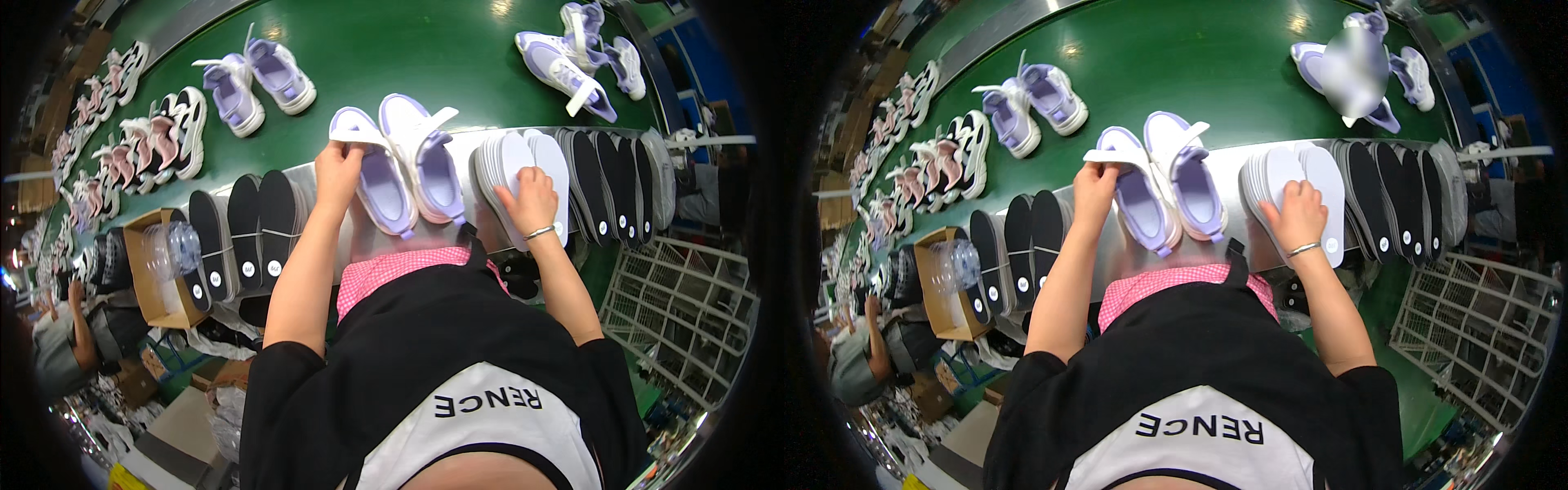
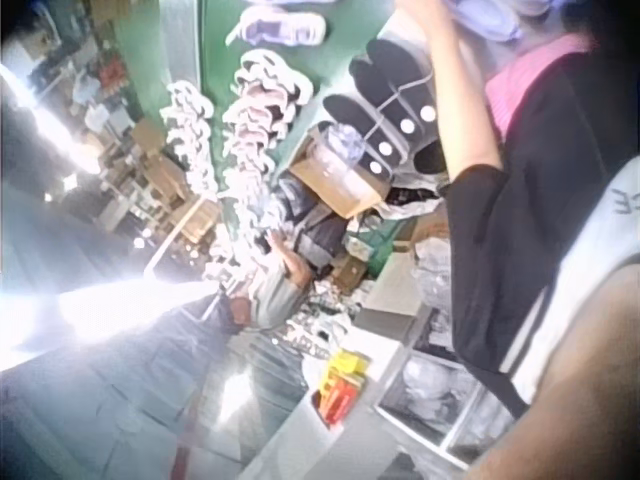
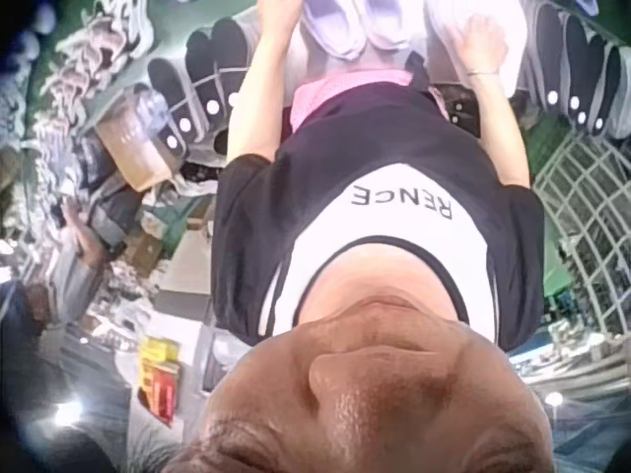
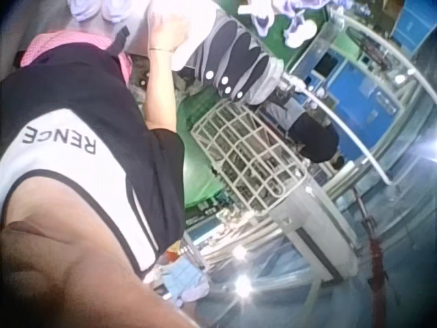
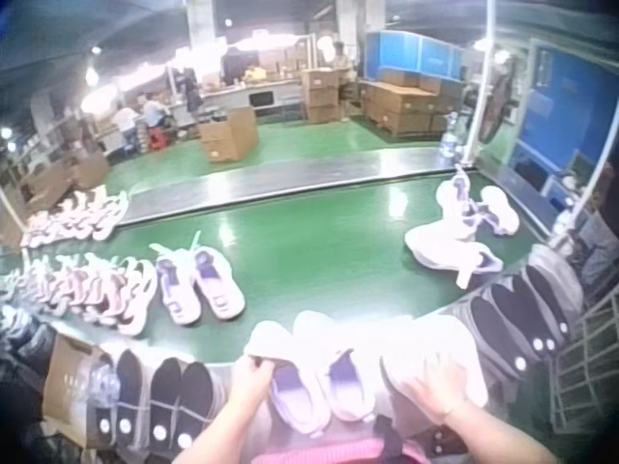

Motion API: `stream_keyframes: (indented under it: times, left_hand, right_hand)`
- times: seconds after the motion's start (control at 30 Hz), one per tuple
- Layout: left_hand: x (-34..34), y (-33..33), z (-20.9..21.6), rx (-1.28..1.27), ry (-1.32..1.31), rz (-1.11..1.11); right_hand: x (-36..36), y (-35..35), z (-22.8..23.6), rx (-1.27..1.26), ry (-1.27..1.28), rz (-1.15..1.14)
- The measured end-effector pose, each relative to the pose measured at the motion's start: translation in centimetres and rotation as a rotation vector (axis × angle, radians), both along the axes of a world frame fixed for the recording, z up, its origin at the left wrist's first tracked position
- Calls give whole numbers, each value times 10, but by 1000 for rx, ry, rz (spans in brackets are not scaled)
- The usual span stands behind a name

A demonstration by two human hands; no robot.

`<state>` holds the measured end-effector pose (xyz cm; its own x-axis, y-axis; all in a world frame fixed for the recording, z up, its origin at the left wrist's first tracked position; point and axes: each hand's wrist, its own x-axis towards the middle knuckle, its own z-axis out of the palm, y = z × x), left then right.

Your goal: The person takes white insoles from a storage shelf and inserts them into various shoes, including black and purple sneakers, on a green conveyor belt.

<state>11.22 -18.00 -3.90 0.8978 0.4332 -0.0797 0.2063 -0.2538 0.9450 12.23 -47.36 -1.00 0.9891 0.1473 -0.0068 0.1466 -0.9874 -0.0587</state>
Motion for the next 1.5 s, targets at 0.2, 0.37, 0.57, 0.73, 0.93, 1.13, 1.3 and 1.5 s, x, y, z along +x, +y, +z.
stream_keyframes:
  times: [0.2,0.37,0.57,0.73,0.93,1.13,1.3,1.5]
  left_hand:
    - [0,12,0,-176,145,8]
    - [-7,6,2,-197,108,78]
    - [-15,-1,-6,-33,39,91]
    - [-17,-7,8,92,102,66]
    - [-18,-24,8,207,79,152]
    - [-22,-21,-3,280,23,229]
    - [-30,-27,-1,167,-100,50]
    - [-32,-24,-3,106,-107,6]
  right_hand:
    - [4,-2,7,39,104,-70]
    - [7,-6,11,183,-44,-1]
    - [-3,41,71,839,-8,347]
    - [-18,110,81,-6,275,920]
    - [-8,160,14,-88,153,836]
    - [-22,125,45,122,62,862]
    - [-21,116,76,-277,324,712]
    - [-14,147,53,-209,247,913]
